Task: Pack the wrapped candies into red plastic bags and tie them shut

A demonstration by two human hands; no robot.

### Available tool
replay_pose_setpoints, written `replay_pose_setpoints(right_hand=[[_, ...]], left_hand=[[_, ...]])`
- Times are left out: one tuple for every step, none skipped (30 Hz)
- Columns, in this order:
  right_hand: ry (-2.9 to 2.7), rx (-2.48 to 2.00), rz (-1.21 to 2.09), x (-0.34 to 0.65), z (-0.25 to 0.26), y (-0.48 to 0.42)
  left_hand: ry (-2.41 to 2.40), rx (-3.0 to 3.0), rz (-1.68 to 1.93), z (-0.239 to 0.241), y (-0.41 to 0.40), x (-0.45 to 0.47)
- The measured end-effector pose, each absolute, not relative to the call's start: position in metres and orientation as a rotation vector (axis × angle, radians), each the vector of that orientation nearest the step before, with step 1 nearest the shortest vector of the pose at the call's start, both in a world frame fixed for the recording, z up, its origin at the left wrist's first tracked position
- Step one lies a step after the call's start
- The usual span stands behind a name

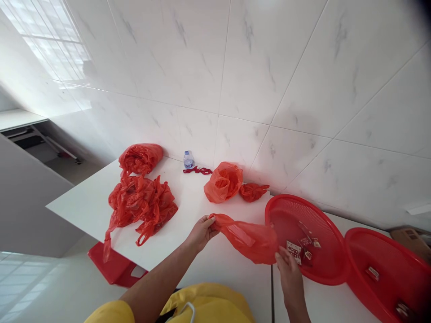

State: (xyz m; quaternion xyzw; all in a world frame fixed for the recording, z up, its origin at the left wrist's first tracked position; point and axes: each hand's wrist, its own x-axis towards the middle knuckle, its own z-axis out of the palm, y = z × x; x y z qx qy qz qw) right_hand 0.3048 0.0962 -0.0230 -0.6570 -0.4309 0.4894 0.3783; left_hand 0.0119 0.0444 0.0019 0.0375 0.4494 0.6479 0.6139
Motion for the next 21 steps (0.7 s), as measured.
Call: replay_pose_setpoints(right_hand=[[-1.221,-1.682,1.168,0.3,-0.018,0.095],[-1.332,-1.646,1.119,0.293,-0.013,0.094],[-1.436,-1.587,1.081,0.286,-0.009,0.092],[-1.528,-1.517,1.032,0.277,-0.005,0.09],[-1.605,-1.453,0.962,0.267,-0.002,0.089],[-1.665,-1.406,0.878,0.257,0.0,0.087],[-1.707,-1.373,0.796,0.248,0.002,0.086],[-1.749,-1.345,0.739,0.238,0.004,0.085],[-1.802,-1.313,0.718,0.23,0.005,0.085],[-1.868,-1.283,0.731,0.222,0.005,0.085],[-1.96,-1.25,0.783,0.215,0.006,0.087],[-2.057,-1.23,0.851,0.21,0.005,0.089],[-2.151,-1.241,0.913,0.206,0.003,0.093],[-2.234,-1.285,0.959,0.203,0.0,0.098],[-2.304,-1.351,0.984,0.202,-0.004,0.102],[-2.349,-1.423,0.995,0.202,-0.009,0.107],[-2.374,-1.496,0.998,0.204,-0.015,0.112],[-2.382,-1.561,0.994,0.205,-0.021,0.116],[-2.378,-1.617,0.989,0.208,-0.027,0.119],[-2.369,-1.665,0.985,0.21,-0.033,0.122],[-2.365,-1.709,0.979,0.212,-0.037,0.125]], left_hand=[[1.037,0.092,1.485,0.002,0.044,0.013],[1.036,0.098,1.479,0.002,0.044,0.015],[1.035,0.105,1.475,0.003,0.044,0.016],[1.032,0.112,1.471,0.003,0.044,0.018],[1.029,0.12,1.467,0.003,0.044,0.019],[1.026,0.128,1.462,0.003,0.044,0.02],[1.025,0.135,1.456,0.003,0.043,0.021],[1.027,0.141,1.448,0.003,0.043,0.022],[1.031,0.145,1.438,0.002,0.042,0.023],[1.038,0.148,1.427,0.002,0.041,0.023],[1.046,0.148,1.414,0.002,0.04,0.023],[1.055,0.148,1.397,0.001,0.039,0.023],[1.061,0.15,1.377,0.001,0.039,0.023],[1.069,0.152,1.355,0.001,0.038,0.024],[1.078,0.156,1.333,0.0,0.038,0.024],[1.09,0.162,1.312,0.0,0.038,0.025],[1.105,0.169,1.291,0.0,0.038,0.026],[1.121,0.174,1.273,0.0,0.037,0.028],[1.138,0.177,1.259,0.0,0.037,0.029],[1.153,0.173,1.251,0.0,0.036,0.03],[1.16,0.163,1.249,-0.001,0.036,0.031]])
